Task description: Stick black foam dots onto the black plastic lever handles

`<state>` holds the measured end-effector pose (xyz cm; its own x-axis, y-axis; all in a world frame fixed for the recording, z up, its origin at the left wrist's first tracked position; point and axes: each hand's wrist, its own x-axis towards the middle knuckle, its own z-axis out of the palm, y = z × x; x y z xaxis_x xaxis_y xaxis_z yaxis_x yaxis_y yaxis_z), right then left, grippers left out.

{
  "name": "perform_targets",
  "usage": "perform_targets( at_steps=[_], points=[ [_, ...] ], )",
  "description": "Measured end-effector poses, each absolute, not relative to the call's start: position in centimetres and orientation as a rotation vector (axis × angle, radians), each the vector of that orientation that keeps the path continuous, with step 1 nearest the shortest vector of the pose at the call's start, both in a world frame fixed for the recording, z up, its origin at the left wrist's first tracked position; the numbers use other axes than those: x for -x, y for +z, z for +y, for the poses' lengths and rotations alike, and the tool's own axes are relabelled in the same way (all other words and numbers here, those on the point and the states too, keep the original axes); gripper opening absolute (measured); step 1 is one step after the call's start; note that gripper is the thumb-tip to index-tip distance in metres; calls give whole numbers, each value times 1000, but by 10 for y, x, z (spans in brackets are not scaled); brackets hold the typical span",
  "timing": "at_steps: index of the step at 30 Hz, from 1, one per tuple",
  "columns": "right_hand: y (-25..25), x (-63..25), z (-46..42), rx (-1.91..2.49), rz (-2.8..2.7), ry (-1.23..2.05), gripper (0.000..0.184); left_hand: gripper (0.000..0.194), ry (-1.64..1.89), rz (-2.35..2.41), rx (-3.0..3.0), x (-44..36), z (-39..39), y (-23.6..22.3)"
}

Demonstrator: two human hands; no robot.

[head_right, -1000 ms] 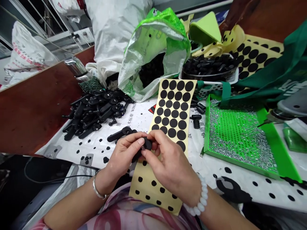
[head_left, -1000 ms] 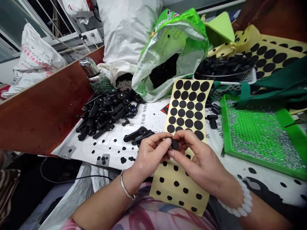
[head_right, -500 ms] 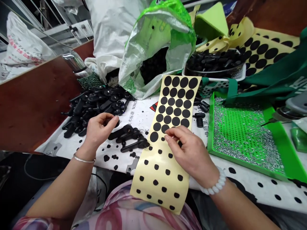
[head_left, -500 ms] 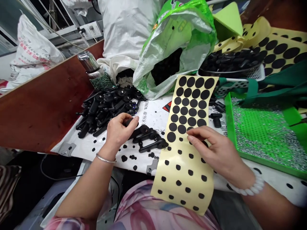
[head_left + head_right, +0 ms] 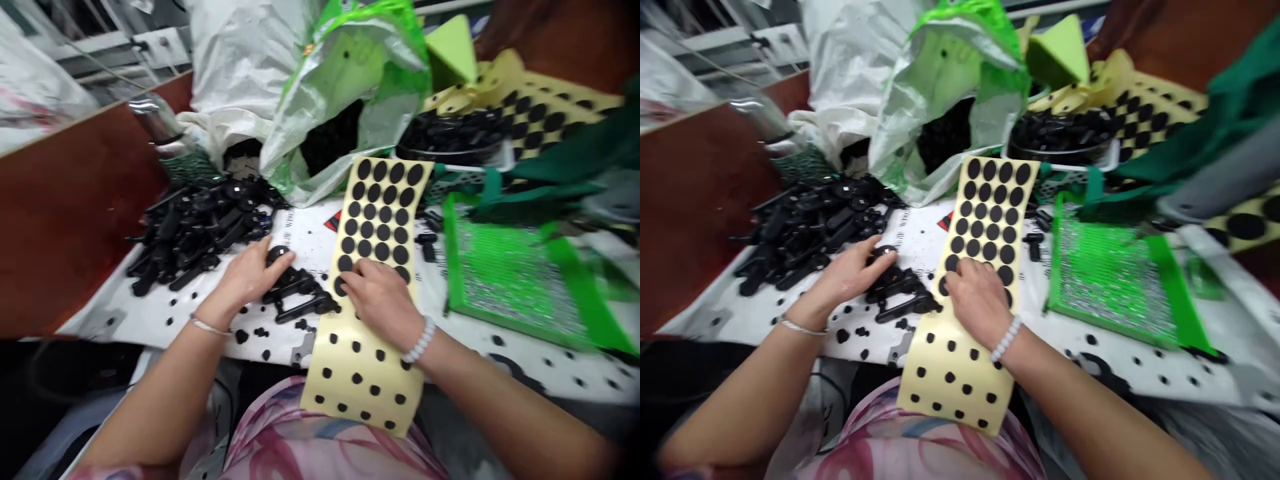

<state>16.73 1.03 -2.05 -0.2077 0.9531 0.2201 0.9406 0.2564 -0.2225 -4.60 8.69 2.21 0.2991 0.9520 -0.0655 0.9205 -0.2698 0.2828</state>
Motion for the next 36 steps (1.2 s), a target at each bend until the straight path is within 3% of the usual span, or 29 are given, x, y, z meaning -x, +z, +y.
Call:
perform_targets(
  at_steps=[5,12,16,21,30,33,36],
  points=[
    [-14,-168,18,1908,-2189,129,16,67,96,1696,-2251,40,90,21],
    [-15,-169,28,2000,-2174,191,19,66,182,1799,-2470,28,89,29],
    [-16,-165,24,1993,-2186,132,16,66,379,1454,-2571,9,76,32],
    [-15,-165,18,1923,-2229,52,18,71,212,957,-2539,-13,77,17],
    [-13,-165,-9,1674,-2240,-14,20,76,-15,974,-2578,-21,70,21],
    [-7,-179,-26,1593,-2097,-11,27,76,50,939,-2521,-21,65,26],
    [-2,-200,-34,1454,-1908,173,17,70,202,882,-2459,-13,68,28]
  ],
)
